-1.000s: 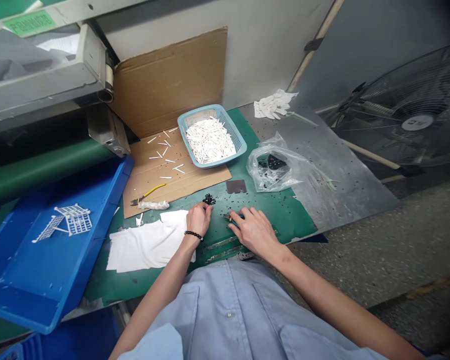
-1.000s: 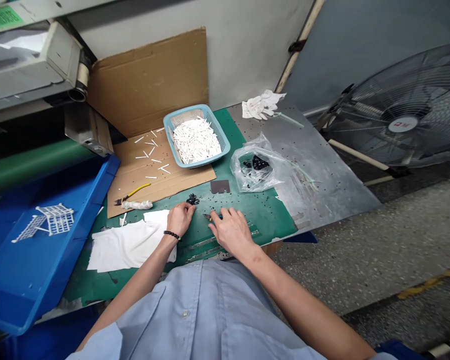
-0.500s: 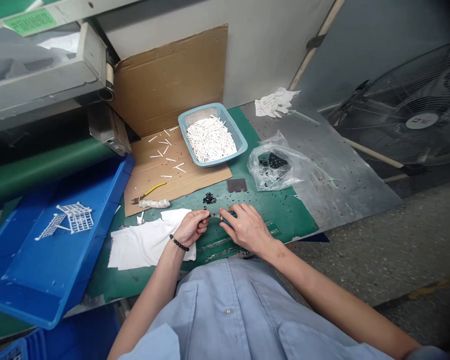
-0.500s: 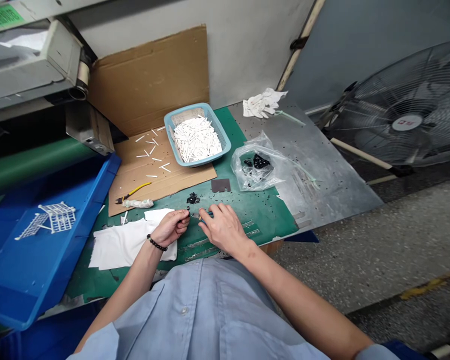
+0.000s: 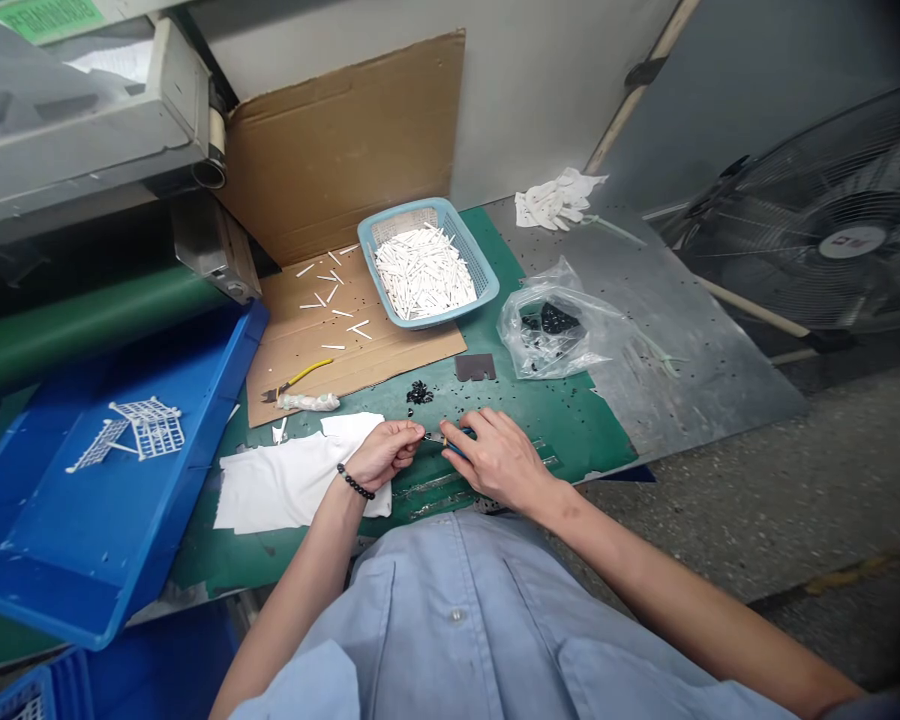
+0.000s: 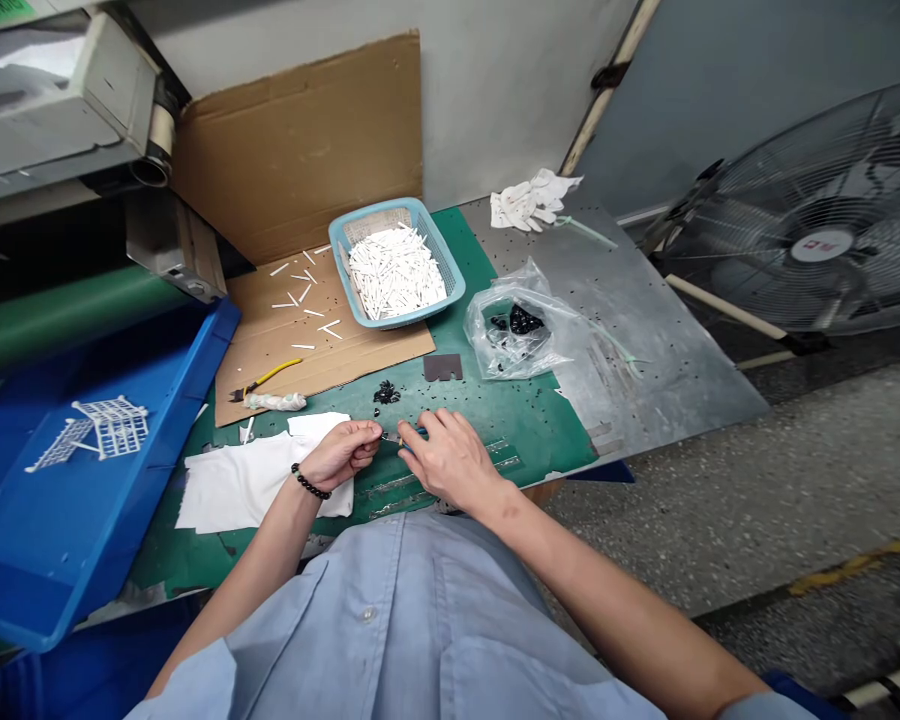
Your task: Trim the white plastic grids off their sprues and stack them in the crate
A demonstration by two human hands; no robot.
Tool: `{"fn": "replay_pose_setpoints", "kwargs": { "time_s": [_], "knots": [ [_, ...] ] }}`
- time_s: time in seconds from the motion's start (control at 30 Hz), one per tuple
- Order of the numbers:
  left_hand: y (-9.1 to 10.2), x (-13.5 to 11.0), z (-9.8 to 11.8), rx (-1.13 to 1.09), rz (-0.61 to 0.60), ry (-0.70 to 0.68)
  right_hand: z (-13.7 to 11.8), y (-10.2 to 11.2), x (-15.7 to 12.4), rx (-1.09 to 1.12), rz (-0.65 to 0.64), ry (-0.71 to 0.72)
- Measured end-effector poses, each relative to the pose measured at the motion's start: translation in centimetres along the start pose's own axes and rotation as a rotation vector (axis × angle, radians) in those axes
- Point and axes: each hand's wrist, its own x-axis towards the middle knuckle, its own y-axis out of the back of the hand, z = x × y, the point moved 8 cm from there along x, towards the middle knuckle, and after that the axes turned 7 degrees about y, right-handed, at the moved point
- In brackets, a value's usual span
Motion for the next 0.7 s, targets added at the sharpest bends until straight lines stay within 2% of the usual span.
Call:
{"fn": "replay_pose_setpoints", "kwargs": {
  "time_s": [0.2, 0.47, 0.63, 0.7],
  "knots": [
    [-0.3, -0.1, -0.2, 0.010, -0.033, 0.042, -0.3, -0.1, 0.0, -0.041, -0.021, 0.029],
    [-0.9, -0.3, -0.5, -0.033, -0.029, 0.037, -0.7, -1.1, -0.7, -0.042, 0.032, 0.000],
    [0.0, -0.5, -0.3, -0.266, -0.015, -0.017, 0.5, -1.7, -1.0, 0.035, 0.062, -0.087],
    [0.8, -0.7, 0.3, -0.390, -0.025, -0.062, 1.5, -2.2, -1.2, 0.039, 0.034, -0.145]
  ]
}}
